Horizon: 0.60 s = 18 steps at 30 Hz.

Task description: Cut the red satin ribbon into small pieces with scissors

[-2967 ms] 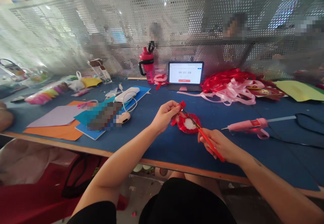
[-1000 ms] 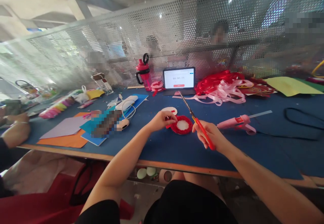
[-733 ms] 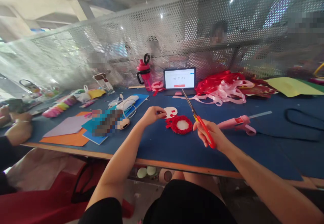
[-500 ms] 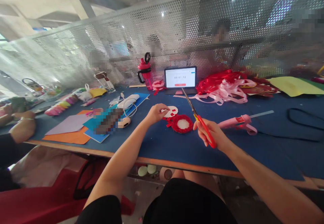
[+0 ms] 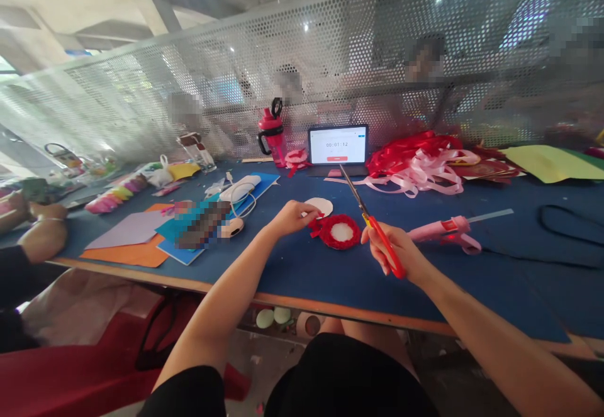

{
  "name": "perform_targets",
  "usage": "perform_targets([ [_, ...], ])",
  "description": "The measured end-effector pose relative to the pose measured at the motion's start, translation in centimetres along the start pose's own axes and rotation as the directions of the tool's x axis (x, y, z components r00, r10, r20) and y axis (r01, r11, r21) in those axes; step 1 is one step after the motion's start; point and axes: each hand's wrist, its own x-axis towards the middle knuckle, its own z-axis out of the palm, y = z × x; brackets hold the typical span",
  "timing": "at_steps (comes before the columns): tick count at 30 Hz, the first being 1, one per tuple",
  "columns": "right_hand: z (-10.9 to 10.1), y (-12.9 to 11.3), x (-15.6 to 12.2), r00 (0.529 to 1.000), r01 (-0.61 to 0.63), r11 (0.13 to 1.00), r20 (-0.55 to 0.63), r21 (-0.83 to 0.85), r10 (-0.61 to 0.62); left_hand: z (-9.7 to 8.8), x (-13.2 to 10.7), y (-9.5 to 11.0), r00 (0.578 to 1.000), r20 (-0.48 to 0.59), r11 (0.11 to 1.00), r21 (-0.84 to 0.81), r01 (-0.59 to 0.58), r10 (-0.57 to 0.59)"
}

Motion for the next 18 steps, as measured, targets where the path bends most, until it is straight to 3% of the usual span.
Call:
perform_targets([
  [3, 0.0, 0.0, 0.0, 1.0, 0.001, 1.0, 0.0, 0.008, -0.001, -0.2, 1.3, -0.5, 0.96, -0.168, 0.972, 0.033, 0.234, -0.225],
  [5, 0.0, 0.1, 0.0, 1.0, -0.002, 1.0, 0.001, 0.015, 0.002, -0.2, 2.6, -1.4, 0.938, -0.18, 0.949, 0.049, 0.31, -0.297],
  [8, 0.0, 0.1, 0.0, 1.0, 0.0, 1.0, 0.003, 0.012, 0.0, -0.3, 4.3, -2.9, 0.918, -0.105, 0.919, 0.062, 0.389, -0.382],
  [11, 0.0, 0.0, 0.0, 1.0, 0.003, 1.0, 0.005, 0.001, -0.003, -0.6, 5.5, -3.9, 0.906, 0.048, 0.907, 0.048, 0.419, -0.422],
  [15, 0.0, 0.0, 0.1, 1.0, -0.009, 1.0, -0.002, -0.003, 0.009, -1.5, 6.6, -4.1, 0.883, 0.21, 0.903, 0.001, 0.429, -0.42],
  [18, 0.0, 0.0, 0.1, 1.0, -0.005, 1.0, 0.002, -0.015, 0.005, -2.5, 6.5, -3.4, 0.901, 0.226, 0.917, -0.068, 0.394, -0.37],
])
